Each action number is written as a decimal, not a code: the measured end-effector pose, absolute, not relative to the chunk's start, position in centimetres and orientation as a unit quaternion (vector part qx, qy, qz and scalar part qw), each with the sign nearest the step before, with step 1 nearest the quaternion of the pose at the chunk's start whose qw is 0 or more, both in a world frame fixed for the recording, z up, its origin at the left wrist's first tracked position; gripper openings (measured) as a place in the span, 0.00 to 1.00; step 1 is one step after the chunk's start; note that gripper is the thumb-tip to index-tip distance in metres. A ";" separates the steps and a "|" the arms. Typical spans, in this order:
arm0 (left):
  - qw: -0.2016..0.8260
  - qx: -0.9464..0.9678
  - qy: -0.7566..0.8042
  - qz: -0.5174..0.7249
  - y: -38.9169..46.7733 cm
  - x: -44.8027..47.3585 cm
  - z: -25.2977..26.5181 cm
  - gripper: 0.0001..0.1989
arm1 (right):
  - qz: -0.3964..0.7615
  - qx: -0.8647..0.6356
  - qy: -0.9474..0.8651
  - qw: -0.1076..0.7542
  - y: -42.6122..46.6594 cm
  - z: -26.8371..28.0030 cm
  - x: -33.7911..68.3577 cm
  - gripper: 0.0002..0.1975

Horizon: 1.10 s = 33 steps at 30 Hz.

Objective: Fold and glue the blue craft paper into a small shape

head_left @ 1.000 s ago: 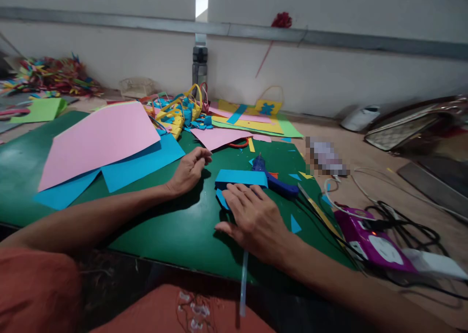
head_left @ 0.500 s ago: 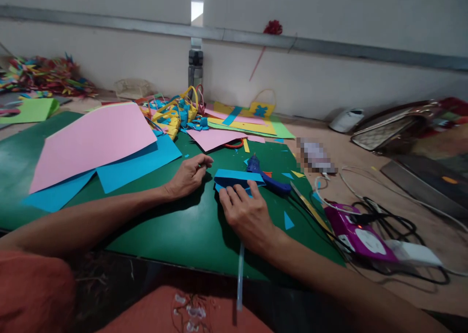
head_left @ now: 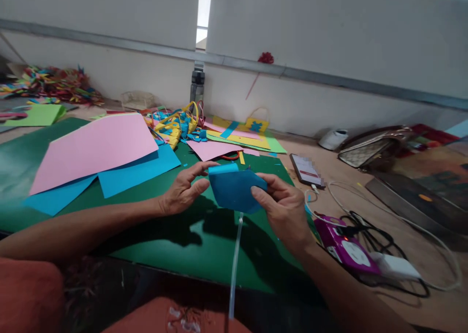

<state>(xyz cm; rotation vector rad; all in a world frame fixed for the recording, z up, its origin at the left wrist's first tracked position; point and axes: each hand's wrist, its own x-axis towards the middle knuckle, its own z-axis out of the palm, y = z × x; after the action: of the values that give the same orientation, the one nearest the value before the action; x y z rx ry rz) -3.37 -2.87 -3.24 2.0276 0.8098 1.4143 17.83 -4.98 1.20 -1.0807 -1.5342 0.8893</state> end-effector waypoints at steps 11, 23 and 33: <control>0.223 0.786 0.306 0.490 -3.8 -3.0 -2.8 0.17 | 0.279 -0.445 -0.708 0.471 -5.4 1.0 17.8 0.06; 0.194 0.844 0.195 0.461 -3.8 -2.6 -3.5 0.19 | 0.280 -0.392 -0.807 0.341 -6.2 1.6 17.8 0.05; 0.212 0.834 0.225 0.457 -4.3 -2.5 -3.5 0.18 | 0.343 -0.378 -0.811 0.287 -6.2 1.4 17.8 0.07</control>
<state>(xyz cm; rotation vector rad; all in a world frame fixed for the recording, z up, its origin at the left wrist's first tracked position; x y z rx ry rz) -2.47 -4.30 -3.47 2.3163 0.6244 1.2696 17.76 -6.15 1.35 -1.0105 -2.1655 0.9164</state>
